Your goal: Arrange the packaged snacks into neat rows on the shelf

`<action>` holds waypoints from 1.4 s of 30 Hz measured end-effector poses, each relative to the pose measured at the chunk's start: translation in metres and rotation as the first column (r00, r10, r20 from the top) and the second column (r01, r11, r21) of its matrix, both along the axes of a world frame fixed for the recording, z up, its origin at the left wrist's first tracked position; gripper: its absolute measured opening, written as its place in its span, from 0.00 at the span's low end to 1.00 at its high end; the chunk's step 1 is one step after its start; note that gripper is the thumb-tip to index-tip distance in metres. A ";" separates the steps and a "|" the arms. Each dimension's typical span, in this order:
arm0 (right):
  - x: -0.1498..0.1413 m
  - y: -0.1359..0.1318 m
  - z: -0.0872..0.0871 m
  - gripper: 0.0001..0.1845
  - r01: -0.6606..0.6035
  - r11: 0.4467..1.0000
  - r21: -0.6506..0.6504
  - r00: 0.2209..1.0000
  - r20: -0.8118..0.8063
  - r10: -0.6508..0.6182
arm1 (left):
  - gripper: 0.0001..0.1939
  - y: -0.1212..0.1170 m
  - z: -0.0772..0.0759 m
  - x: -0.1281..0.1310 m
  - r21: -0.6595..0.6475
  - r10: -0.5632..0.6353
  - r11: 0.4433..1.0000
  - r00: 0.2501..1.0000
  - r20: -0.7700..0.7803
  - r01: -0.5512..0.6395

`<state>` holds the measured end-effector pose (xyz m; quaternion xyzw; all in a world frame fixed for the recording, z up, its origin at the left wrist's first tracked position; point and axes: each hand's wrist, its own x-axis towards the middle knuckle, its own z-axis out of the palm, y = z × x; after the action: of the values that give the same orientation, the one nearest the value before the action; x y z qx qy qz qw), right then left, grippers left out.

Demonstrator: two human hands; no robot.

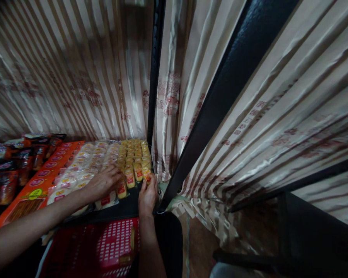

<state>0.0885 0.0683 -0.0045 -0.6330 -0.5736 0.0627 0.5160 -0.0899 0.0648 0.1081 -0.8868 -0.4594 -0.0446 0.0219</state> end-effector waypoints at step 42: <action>-0.002 -0.001 0.001 0.17 -0.022 0.999 -0.028 0.993 -0.118 0.019 | 0.12 0.043 0.000 0.060 -0.263 0.157 0.961 0.956 0.249 -0.090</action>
<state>0.0868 0.0676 -0.0039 -0.6298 -0.5476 0.1137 0.5391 -0.0303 0.1074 0.1085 -0.8377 -0.5150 -0.1044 -0.1486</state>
